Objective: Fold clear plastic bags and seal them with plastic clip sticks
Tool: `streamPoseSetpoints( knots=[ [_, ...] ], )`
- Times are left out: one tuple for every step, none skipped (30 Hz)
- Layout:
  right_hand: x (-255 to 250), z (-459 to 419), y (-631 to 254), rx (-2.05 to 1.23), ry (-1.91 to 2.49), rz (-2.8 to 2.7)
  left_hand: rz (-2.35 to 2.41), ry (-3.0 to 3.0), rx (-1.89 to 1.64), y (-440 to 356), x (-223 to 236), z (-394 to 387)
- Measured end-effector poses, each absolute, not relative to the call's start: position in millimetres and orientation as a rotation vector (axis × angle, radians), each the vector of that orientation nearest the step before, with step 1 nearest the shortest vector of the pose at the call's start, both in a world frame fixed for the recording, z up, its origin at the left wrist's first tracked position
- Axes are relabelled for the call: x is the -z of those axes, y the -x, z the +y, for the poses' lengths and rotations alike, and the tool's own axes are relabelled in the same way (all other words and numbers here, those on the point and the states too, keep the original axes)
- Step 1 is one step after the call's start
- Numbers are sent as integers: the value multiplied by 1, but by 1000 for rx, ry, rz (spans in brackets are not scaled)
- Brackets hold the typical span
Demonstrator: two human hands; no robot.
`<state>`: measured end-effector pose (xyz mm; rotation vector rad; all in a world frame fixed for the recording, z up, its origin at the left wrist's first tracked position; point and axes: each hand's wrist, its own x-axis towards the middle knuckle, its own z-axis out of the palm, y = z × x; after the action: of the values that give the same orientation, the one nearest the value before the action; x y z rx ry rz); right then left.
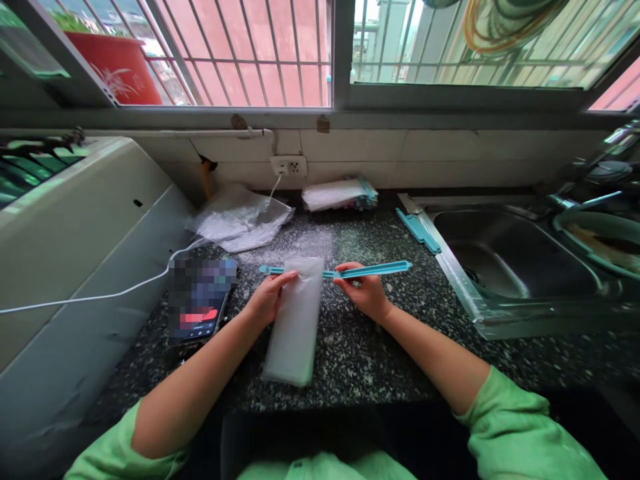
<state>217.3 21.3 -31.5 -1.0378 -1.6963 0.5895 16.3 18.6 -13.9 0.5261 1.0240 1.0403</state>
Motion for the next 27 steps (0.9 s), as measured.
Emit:
streamPoseSetpoints(
  knots=[
    [32, 21, -217, -586, 1028, -1691, 1029, -525, -1048, -16, 14, 19],
    [32, 21, -217, -583, 1019, -1687, 1033, -525, -1050, -16, 13, 19],
    [32, 21, -217, -580, 1010, -1684, 1038, -527, -1051, -16, 13, 19],
    [32, 21, -217, -575, 1004, -1680, 1044, -529, -1049, -16, 13, 19],
    [32, 21, -217, -567, 999, -1677, 1048, -531, -1047, -16, 13, 19],
    [32, 21, -217, -552, 994, -1678, 1051, -532, -1045, -16, 12, 19],
    [32, 21, -218, -530, 987, -1686, 1052, -531, -1043, -16, 12, 19],
    [31, 21, -218, -497, 977, -1702, 1053, -528, -1041, -16, 12, 18],
    [30, 20, -219, -456, 963, -1728, 1055, -525, -1040, -16, 11, 18],
    [29, 20, -220, -410, 944, -1759, 1057, -524, -1038, -17, 11, 18],
    [28, 20, -221, -361, 925, -1790, 1058, -526, -1038, -17, 11, 18],
    [28, 20, -221, -313, 912, -1817, 1058, -533, -1038, -17, 11, 17],
    [27, 19, -222, -272, 905, -1836, 1058, -542, -1040, -18, 11, 17],
    [27, 19, -223, -241, 904, -1849, 1056, -553, -1042, -18, 11, 17],
    [27, 19, -223, -221, 907, -1859, 1056, -565, -1046, -18, 12, 16],
    [26, 19, -223, -207, 910, -1868, 1055, -576, -1048, -19, 13, 16],
    [26, 19, -223, -194, 906, -1877, 1054, -587, -1051, -19, 13, 16],
    [26, 18, -222, -181, 896, -1884, 1052, -597, -1054, -19, 14, 15],
    [25, 18, -222, -167, 881, -1889, 1049, -608, -1059, -19, 14, 15],
    [25, 18, -222, -154, 863, -1893, 1048, -619, -1064, -19, 15, 15],
    [25, 18, -221, -144, 846, -1895, 1046, -630, -1067, -19, 15, 15],
    [25, 18, -221, -141, 835, -1893, 1045, -637, -1069, -20, 15, 14],
    [25, 18, -221, -142, 831, -1888, 1046, -641, -1069, -20, 14, 14],
    [25, 19, -221, -144, 833, -1882, 1046, -643, -1067, -20, 14, 14],
    [26, 19, -222, -142, 837, -1874, 1045, -644, -1066, -20, 14, 14],
    [26, 19, -222, -139, 842, -1871, 1044, -646, -1066, -21, 15, 14],
    [26, 20, -222, -137, 843, -1876, 1042, -651, -1067, -21, 15, 14]
  ],
)
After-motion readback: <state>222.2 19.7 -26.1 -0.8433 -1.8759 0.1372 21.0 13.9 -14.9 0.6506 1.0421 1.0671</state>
